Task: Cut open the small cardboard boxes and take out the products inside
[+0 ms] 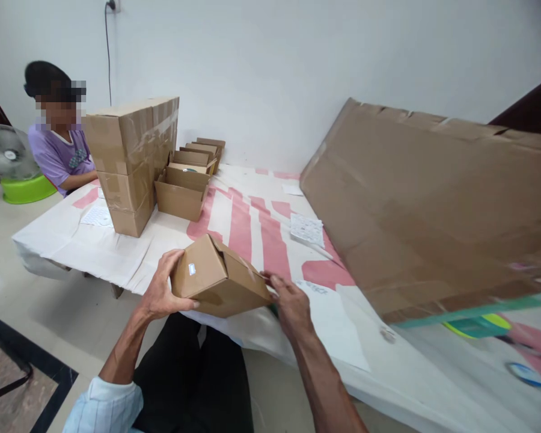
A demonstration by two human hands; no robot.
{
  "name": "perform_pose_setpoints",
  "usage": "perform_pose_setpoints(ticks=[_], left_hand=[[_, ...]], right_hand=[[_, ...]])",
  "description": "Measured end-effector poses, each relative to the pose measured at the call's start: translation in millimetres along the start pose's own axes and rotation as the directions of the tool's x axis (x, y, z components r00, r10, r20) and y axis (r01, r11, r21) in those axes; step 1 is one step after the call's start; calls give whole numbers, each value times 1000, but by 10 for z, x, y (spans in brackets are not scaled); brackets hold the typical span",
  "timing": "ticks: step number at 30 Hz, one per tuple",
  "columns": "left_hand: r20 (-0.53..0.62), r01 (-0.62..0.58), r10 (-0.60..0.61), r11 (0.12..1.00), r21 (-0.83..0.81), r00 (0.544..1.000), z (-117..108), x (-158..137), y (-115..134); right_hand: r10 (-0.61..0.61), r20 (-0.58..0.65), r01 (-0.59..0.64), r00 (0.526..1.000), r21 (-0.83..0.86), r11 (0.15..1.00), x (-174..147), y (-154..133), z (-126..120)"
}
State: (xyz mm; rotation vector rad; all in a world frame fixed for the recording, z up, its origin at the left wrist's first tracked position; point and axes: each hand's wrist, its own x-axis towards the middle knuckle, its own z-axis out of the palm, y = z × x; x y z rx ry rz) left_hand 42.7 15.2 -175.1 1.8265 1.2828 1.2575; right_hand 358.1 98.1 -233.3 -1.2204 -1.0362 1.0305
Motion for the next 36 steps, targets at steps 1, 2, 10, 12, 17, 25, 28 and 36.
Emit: perform_pose_setpoints(ticks=[1,2,10,12,17,25,28,36], left_hand=[[-4,-7,7,1000,12,1000,9,2,12],[-7,-16,16,1000,23,1000,20,3,24],[-27,-43,45,994,98,999,124,28,153],[-33,-38,41,994,104,999,148,28,172],[-61,-35,42,993,112,997,210,21,176],[-74,-43,52,992,117,996,275,35,214],[-77,-48,58,992,117,995,287,35,237],[-84,-36,47,991,126,995,302,43,278]], right_hand=[[-64,-49,59,997,-93,994,-4,-174,-7],[-164,-78,147,983,-188,971,-27,-374,6],[-702,615,930,359,-300,214,-479,-1676,690],[-579,771,959,264,-275,72,-474,-1705,859],[-332,913,941,236,-301,-158,-327,-1618,1037],[-248,931,917,267,-324,-232,-349,-1668,1042],[-246,932,917,265,-322,-233,-366,-1662,1028],[-211,937,915,278,-325,-237,-366,-1671,1007]])
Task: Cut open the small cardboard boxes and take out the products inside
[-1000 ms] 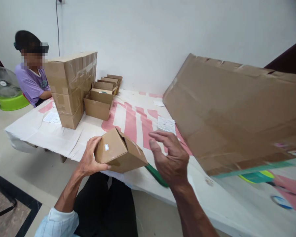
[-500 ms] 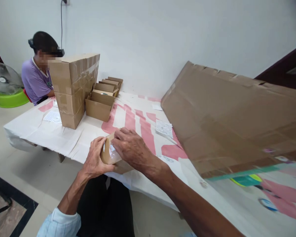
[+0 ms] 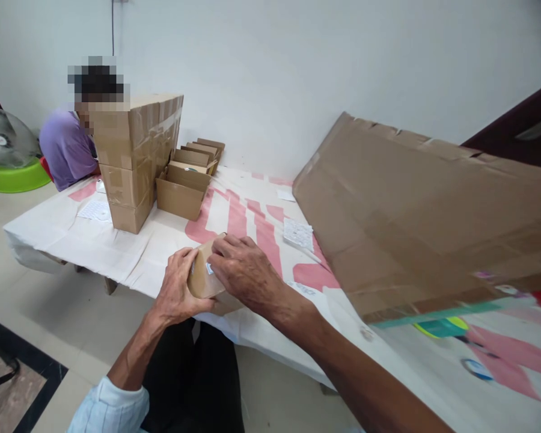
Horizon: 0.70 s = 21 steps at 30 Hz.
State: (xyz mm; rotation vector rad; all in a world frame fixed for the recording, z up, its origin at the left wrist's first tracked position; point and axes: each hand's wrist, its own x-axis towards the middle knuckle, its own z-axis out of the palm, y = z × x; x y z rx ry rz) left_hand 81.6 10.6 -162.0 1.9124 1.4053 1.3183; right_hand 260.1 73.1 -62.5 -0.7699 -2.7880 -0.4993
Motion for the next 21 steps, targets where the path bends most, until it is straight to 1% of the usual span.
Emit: perform_pose_setpoints(ticks=[8,17,21], left_hand=[[4,6,-6,1000,0,1000,23,11,11],[20,-1,1,1000,19,1000,30,25,28],[8,-3,3,1000,19,1000,49,33,31]], right_hand=[[40,25,-40,999,14,999,67,16,36],[-18,100,16,995,15,1000,114,72,45],[-25,97,25,995,3,1000,89,69,59]])
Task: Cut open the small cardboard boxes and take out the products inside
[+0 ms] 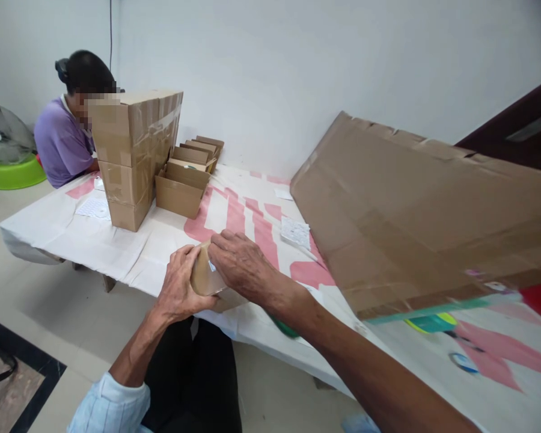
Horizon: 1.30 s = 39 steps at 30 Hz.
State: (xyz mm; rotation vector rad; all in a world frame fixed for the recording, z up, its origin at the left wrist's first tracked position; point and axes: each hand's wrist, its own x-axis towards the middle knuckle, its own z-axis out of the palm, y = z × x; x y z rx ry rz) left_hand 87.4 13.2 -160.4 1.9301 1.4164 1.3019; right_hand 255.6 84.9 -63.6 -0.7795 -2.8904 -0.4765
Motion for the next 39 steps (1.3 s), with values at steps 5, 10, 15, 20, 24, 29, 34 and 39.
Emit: perform_pose_setpoints(ticks=[5,10,15,20,24,29,34,39], left_hand=[[-3,-4,4,1000,-11,1000,16,17,-4],[8,9,-8,1000,-15,1000,6,23,14],[20,35,-35,999,7,999,-10,16,68],[14,42,-42,999,16,999,-17,20,80],[19,41,-41,999,19,999,-14,26,81],[19,38,-38,999,6,999,-14,20,80],[20,36,-36,999,2,999,-21,11,71],[15,35,-35,999,14,999,-21,14,64]], right_hand=[[3,0,-3,1000,-15,1000,-18,26,16],[-18,4,18,1000,-7,1000,-27,49,23],[-46,-66,45,997,-22,999,-57,48,77],[-55,-95,57,994,18,998,-81,85,116],[-59,-93,64,994,51,997,-96,126,129],[-67,-91,76,994,100,992,-89,170,159],[-60,-77,69,995,119,991,-51,175,178],[-74,-95,86,993,129,988,-51,145,191]])
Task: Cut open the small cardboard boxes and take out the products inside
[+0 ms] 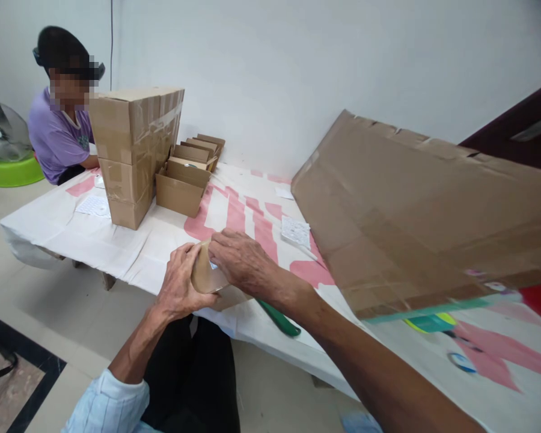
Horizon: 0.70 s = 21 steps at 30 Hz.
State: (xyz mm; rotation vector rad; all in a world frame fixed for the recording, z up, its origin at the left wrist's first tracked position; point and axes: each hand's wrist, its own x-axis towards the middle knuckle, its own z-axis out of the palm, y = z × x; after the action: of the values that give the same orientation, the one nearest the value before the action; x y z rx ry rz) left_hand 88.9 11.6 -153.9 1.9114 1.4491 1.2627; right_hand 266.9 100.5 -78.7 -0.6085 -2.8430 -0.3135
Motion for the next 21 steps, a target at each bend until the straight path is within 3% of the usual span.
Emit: perform_pose_setpoints(ticks=[5,10,16,18,21], left_hand=[[-6,-13,13,1000,6,1000,-3,-18,-17],[6,-13,13,1000,6,1000,-63,-11,-44],[92,24,-15,996,-89,996,-404,-37,-378],[98,97,-85,987,-128,992,-535,-38,-575],[158,214,-185,959,-188,970,-675,18,-820]], right_hand=[[32,-104,-24,994,86,996,-31,-40,-16],[201,-313,-49,928,433,900,-72,-90,-250],[505,-370,-223,780,589,777,-549,179,-541],[626,-335,-342,704,613,712,-888,366,-531],[794,-251,-522,554,639,566,-1502,628,-391]])
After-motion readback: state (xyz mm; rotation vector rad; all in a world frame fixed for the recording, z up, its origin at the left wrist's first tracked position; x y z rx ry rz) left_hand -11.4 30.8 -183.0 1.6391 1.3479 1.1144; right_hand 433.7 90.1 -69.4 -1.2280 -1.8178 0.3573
